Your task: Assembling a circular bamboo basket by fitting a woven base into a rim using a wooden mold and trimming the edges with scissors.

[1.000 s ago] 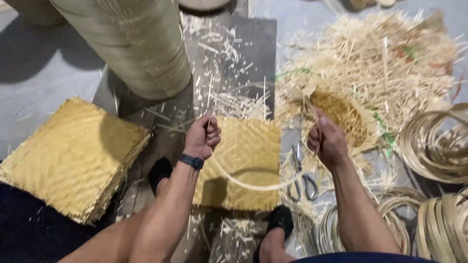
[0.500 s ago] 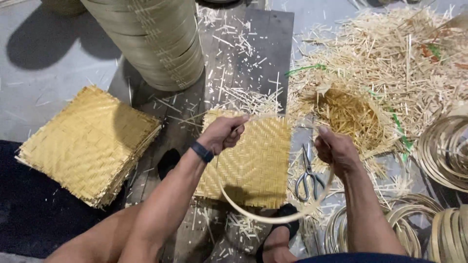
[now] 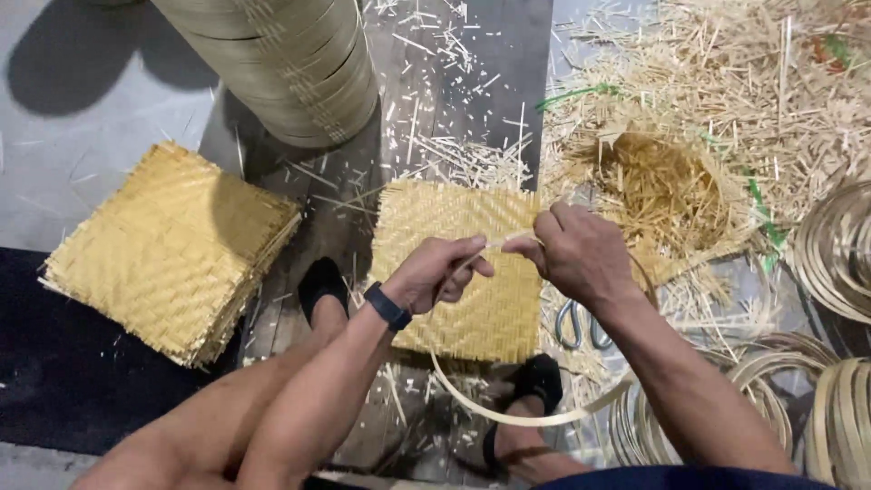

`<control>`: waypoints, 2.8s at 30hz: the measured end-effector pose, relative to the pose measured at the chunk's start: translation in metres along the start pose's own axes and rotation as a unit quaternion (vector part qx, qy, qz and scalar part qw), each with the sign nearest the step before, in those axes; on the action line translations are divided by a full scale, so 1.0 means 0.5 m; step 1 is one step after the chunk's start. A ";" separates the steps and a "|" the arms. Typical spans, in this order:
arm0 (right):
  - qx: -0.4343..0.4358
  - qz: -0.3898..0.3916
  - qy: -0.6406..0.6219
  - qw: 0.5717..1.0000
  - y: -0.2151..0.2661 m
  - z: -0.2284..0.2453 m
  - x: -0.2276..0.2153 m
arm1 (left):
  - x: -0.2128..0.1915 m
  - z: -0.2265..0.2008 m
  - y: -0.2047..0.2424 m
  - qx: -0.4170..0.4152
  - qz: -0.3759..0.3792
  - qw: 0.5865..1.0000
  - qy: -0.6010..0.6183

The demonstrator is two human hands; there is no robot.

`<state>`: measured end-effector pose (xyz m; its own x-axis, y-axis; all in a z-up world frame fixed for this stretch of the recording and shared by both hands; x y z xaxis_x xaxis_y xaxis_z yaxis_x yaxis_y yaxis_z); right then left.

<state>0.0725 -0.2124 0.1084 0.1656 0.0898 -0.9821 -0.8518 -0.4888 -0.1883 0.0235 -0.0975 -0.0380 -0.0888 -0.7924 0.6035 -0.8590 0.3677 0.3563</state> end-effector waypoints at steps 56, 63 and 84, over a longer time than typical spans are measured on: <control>0.395 0.046 -0.742 0.540 0.182 -0.251 0.242 | -0.275 -0.023 -0.104 0.148 -0.160 0.951 0.218; 0.489 0.095 -0.532 0.685 0.222 -0.246 0.446 | -0.484 0.134 -0.034 0.224 -0.395 0.890 0.037; 0.430 0.043 -0.320 0.843 0.247 -0.201 0.458 | -0.522 0.113 -0.011 0.154 -0.356 0.755 -0.528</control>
<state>0.0554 -0.3395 -0.1393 0.0176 0.6704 -0.7418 -0.9376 0.2688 0.2207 0.0229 0.0800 -0.2376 0.2384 -0.7415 -0.6271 -0.9407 -0.3367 0.0405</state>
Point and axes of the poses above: each hand's wrist, its own y-axis away from the middle knuckle, its own x-axis out of the palm, z = x × y, the point moved 10 cm from there along -y, towards the middle knuckle, and after that the axes turned 14 degrees about x, right-handed, at the moved point
